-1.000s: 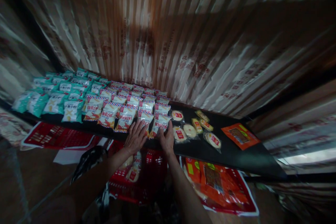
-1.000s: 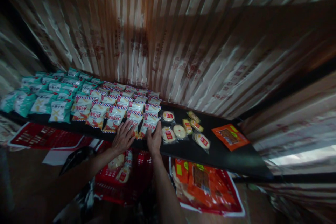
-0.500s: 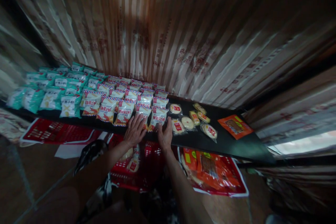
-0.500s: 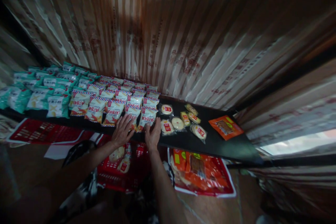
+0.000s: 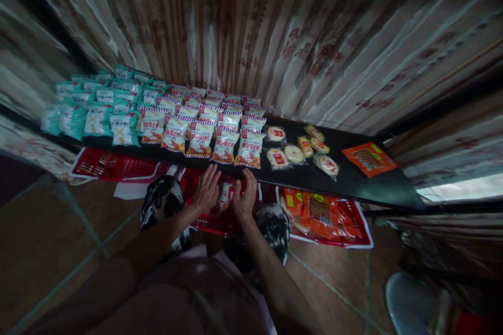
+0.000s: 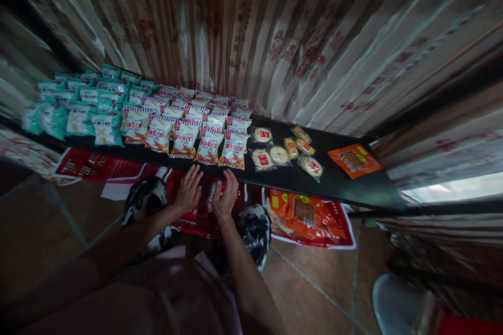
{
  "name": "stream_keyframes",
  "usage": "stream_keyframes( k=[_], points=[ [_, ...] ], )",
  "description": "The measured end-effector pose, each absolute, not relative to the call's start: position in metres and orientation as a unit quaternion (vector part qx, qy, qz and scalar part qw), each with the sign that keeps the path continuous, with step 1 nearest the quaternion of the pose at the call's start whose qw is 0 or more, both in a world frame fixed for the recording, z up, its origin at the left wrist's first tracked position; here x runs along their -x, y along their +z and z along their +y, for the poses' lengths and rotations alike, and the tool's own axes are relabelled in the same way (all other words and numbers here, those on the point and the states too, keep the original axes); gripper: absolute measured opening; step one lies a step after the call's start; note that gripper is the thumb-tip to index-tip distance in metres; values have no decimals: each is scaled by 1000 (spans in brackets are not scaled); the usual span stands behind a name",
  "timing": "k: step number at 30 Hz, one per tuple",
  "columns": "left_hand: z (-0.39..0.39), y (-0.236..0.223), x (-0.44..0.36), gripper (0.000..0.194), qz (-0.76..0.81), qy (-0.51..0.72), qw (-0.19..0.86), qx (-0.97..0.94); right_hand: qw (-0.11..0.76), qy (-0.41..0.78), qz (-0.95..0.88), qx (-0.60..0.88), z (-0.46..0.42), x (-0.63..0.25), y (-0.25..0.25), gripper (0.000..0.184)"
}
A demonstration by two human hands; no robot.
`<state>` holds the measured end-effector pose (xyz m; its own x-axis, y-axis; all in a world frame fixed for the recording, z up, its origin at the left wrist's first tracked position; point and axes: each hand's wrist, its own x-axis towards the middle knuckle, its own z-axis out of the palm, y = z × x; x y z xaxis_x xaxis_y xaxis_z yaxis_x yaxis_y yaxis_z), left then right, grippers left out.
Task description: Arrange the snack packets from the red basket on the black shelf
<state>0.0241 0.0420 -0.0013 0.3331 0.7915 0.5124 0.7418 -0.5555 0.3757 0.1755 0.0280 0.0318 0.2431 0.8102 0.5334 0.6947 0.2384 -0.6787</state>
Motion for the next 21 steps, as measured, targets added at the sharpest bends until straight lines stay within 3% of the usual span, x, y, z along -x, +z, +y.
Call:
stream_keyframes(
  k=[6,11,15,21],
  points=[
    [14,-51,-11,53,528,231,132,-807,440,139,-596,657,9,-152,-25,37],
    [19,-87,-8,34,603,123,226,-755,337,238,-563,716,1,-153,-71,28],
    [23,-102,-11,17,624,86,262,-731,293,279,-543,736,-2,-160,-89,17],
    [34,-116,-13,15,663,61,322,-673,232,347,-513,750,9,-163,-101,15]
  ],
)
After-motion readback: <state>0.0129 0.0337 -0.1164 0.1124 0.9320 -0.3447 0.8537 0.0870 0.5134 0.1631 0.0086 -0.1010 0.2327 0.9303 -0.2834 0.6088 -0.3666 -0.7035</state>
